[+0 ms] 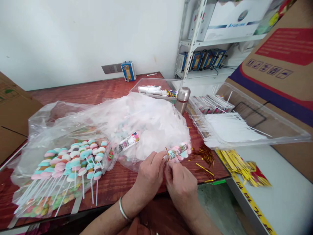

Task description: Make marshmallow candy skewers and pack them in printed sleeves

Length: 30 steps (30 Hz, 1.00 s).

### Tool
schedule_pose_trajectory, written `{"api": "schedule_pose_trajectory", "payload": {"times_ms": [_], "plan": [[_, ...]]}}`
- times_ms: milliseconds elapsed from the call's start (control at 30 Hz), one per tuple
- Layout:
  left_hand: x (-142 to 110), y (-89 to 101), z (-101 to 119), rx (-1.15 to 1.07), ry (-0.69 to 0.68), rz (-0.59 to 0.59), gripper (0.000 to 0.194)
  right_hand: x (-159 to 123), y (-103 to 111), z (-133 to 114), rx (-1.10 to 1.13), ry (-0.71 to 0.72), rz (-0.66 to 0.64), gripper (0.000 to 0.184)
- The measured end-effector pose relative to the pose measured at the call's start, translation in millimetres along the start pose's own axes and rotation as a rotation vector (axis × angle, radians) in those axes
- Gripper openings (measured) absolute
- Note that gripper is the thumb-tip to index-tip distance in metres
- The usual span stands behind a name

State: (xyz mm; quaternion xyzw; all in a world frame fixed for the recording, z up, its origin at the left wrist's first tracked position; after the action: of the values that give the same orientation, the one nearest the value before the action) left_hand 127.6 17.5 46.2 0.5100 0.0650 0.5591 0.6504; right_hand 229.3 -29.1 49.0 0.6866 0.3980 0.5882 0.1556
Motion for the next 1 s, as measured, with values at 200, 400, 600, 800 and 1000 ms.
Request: {"api": "schedule_pose_trajectory", "payload": {"times_ms": [200,400,600,800,1000], "plan": [[-3,-0.8,-1,0.057,-0.076,0.008,0.031,1,-5,5,0.083,-0.044,-0.048,0.023],[-6,-1.8,-4,0.012,-0.099,0.003,0.03,3,-5,4,0.083,-0.023,-0.047,0.019],[3,-3.6,-13,-0.487,0.32,0.017,0.015,3,-6,11,0.252,-0.146,-0.009,0.012],[6,-33.2,-9,-1.442,0.866,-0.031,0.026,5,-22,32,0.644,-0.559,-0.051,0.014],[7,-38.3,-7,-1.525,0.856,-0.121,0.028,16,-21,42,0.755,-0.61,-0.096,0.015]]}}
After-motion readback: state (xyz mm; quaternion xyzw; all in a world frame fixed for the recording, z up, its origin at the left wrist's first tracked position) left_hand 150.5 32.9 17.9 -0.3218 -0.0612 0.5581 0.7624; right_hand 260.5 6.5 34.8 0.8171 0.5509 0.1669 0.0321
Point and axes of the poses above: each hand's wrist, its own x-axis towards the middle knuckle, its own y-axis out of the back of the hand, z = x × y, the point moved 5 cm from there along x, towards the middle knuckle, and after that the axes turned 5 degrees about x, right-handed, at the moved point
